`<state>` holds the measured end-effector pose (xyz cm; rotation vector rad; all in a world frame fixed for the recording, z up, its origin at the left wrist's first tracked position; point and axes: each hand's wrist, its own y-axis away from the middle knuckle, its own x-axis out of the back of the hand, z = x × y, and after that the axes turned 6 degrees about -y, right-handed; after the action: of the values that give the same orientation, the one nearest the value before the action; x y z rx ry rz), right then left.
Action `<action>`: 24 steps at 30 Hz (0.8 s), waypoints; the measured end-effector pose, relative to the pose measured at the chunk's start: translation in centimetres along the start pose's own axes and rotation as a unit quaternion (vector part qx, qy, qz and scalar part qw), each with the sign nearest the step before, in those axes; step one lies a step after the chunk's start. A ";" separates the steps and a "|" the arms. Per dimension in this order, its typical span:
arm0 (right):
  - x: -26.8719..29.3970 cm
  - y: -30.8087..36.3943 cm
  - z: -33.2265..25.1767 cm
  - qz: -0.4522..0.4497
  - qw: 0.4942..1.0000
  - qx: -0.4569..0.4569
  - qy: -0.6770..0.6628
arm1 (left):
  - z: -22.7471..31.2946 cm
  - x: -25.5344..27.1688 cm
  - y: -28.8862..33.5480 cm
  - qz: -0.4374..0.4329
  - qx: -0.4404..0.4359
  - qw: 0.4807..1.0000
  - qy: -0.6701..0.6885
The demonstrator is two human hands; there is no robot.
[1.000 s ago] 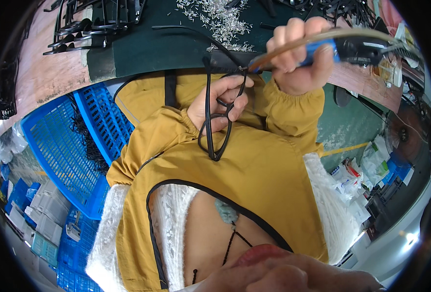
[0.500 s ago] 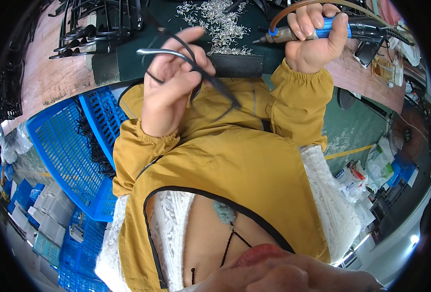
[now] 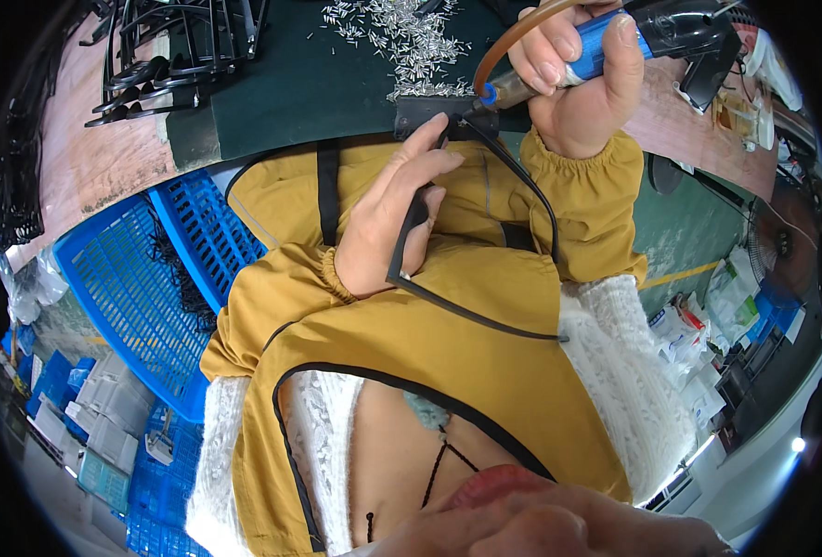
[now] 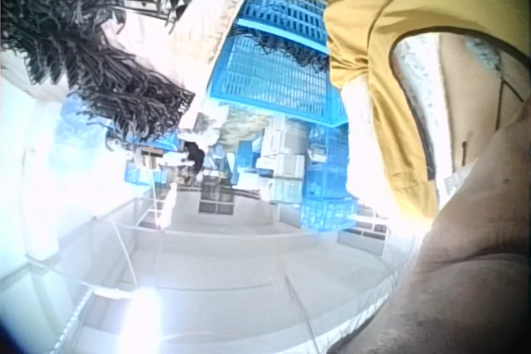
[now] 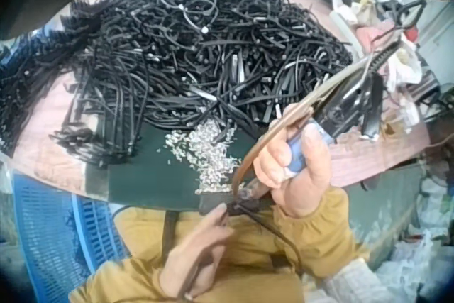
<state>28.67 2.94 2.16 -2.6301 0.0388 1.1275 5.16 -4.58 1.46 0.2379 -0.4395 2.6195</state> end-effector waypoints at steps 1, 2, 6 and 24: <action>-0.1 0.1 0.0 -0.006 1.000 -0.008 0.006 | 0.0 0.1 0.1 -0.009 -0.007 1.000 -0.020; -0.2 0.1 0.1 -0.014 1.000 -0.008 0.003 | 0.1 0.1 0.1 -0.027 0.011 0.999 -0.032; -0.7 0.6 0.4 -0.006 1.000 -0.020 0.020 | 0.9 0.3 -0.1 -0.057 0.020 0.994 -0.092; -1.2 -0.4 0.9 -0.046 0.995 -0.009 -0.088 | -0.5 0.3 -0.1 -0.049 -0.021 0.992 -0.114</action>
<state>27.22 3.44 2.49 -2.5088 -0.1261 1.3266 4.89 -4.21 1.12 0.5349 -0.5446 2.4932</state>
